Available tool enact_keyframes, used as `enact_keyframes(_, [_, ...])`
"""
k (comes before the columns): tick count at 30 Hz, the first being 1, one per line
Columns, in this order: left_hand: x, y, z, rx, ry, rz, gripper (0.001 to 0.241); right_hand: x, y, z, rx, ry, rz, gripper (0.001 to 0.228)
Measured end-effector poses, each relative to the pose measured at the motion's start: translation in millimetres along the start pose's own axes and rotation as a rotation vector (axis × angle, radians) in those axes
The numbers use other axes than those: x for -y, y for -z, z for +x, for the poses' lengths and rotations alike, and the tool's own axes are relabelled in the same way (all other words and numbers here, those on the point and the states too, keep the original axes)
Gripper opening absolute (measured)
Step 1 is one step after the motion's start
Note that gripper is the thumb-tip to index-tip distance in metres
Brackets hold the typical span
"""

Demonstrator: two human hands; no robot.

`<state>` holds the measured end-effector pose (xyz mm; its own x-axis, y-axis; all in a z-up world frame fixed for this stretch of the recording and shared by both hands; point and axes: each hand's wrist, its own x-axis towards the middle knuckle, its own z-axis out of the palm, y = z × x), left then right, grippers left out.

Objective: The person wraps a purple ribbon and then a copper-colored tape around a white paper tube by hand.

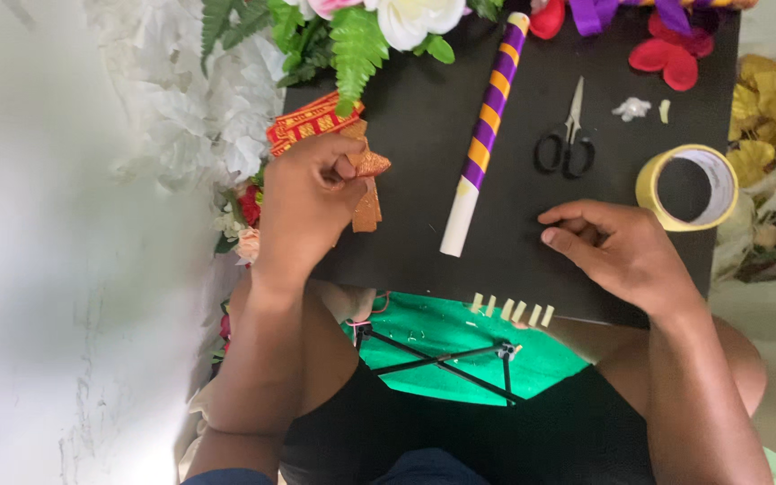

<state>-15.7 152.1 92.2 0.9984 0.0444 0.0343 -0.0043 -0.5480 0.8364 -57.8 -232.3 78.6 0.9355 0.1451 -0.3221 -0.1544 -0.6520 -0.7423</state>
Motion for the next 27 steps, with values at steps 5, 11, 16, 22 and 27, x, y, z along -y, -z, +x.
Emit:
enact_keyframes(5, [-21.9,-16.3,-10.6,0.186,0.032,-0.584,0.056,6.2,20.4,-23.8,0.074,-0.058,0.102,0.032])
enact_keyframes(11, [-39.1,-63.1,-25.6,0.333,0.076,-0.768,0.054,13.2,4.6,-82.6,0.078,0.143,-0.107,0.051])
enact_keyframes(16, [-41.3,-101.0,-39.4,0.326,0.059,-0.856,0.043,-19.9,-52.5,-115.5,-0.207,0.356,-0.244,0.056])
enact_keyframes(22, [-34.6,-120.4,-38.2,0.282,-0.213,-0.876,0.02,-55.5,-85.5,-115.2,-0.561,0.525,-0.299,0.031])
enact_keyframes(27, [-45.6,-112.8,-36.7,0.308,-0.28,-0.837,0.013,-35.7,-62.0,-109.7,-0.597,0.454,-0.19,0.011])
